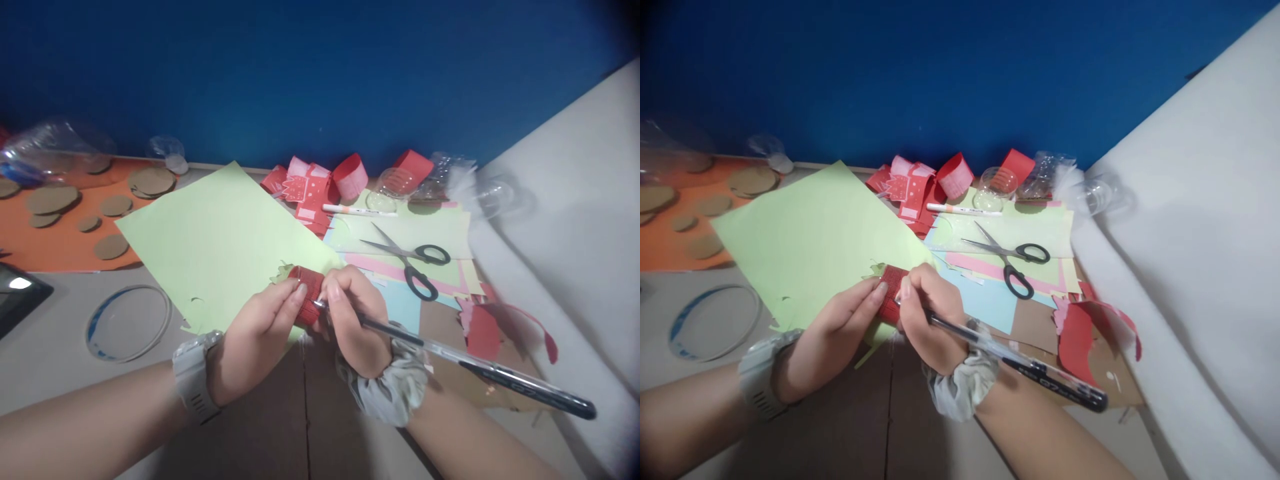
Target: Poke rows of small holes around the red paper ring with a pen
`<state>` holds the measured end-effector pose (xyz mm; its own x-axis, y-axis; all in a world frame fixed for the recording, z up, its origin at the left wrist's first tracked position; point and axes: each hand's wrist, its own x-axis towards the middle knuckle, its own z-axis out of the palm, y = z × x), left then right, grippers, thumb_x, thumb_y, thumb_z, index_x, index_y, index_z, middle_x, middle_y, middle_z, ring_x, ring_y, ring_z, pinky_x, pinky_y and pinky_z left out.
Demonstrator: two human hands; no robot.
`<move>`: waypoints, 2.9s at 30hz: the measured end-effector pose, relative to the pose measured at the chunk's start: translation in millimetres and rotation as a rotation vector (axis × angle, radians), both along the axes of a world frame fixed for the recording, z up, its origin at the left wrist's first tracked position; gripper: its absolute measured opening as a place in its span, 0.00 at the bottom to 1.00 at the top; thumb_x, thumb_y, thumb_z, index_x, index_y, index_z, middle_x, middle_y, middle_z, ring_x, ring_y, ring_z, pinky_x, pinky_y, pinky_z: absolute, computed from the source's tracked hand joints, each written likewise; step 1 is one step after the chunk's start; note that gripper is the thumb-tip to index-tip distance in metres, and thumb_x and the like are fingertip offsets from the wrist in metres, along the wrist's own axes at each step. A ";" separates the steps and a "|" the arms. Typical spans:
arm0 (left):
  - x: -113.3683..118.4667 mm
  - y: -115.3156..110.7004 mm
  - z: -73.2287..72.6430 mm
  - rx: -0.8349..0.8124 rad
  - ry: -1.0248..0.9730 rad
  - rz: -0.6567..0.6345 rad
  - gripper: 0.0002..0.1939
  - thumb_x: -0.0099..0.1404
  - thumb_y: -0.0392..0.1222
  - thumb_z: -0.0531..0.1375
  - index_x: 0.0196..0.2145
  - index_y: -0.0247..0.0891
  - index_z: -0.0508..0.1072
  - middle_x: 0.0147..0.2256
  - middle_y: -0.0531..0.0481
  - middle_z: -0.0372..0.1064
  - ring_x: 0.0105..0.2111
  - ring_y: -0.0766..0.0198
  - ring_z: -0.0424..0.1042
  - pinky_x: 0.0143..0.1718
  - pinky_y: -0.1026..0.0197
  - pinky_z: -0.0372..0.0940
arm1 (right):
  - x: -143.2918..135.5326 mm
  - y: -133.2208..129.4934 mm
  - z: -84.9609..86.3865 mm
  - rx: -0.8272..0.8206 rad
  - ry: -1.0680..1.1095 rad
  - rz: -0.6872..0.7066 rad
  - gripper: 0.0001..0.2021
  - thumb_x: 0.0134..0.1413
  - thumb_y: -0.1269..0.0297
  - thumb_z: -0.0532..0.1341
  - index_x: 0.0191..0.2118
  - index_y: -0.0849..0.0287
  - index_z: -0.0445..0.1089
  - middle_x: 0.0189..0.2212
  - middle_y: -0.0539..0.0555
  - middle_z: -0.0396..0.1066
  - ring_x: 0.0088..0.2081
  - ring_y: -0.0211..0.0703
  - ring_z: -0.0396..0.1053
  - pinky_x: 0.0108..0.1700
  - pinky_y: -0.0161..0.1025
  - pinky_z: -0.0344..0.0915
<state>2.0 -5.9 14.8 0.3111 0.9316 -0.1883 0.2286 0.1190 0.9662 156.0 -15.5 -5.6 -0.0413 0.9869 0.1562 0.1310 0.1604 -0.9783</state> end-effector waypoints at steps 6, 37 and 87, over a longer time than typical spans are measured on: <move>0.3 0.1 0.0 -0.019 0.041 0.013 0.16 0.75 0.44 0.51 0.28 0.42 0.67 0.28 0.56 0.69 0.30 0.64 0.67 0.39 0.62 0.61 | 0.4 1.1 0.5 0.053 -0.038 0.023 0.11 0.65 0.65 0.56 0.29 0.54 0.61 0.20 0.45 0.62 0.20 0.35 0.60 0.23 0.36 0.57; -1.5 -6.2 -4.5 0.052 -0.158 0.083 0.11 0.75 0.42 0.51 0.39 0.42 0.73 0.38 0.53 0.76 0.38 0.63 0.73 0.47 0.64 0.67 | -1.0 -0.5 -12.0 0.297 0.119 -0.094 0.10 0.69 0.68 0.56 0.32 0.54 0.64 0.25 0.46 0.64 0.21 0.35 0.59 0.25 0.37 0.57; 0.2 -1.0 2.9 -0.044 -0.068 -0.052 0.18 0.76 0.42 0.49 0.34 0.41 0.77 0.31 0.52 0.79 0.35 0.61 0.76 0.45 0.62 0.69 | -5.0 3.4 -5.9 -0.118 0.304 -0.036 0.16 0.68 0.52 0.57 0.31 0.54 0.63 0.20 0.43 0.57 0.14 0.32 0.58 0.16 0.32 0.54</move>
<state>2.2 -6.9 17.7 0.3724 0.9050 -0.2056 0.1693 0.1516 0.9738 151.0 -12.1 -11.5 0.0249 0.9989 0.0403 -0.1668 0.0439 -0.9850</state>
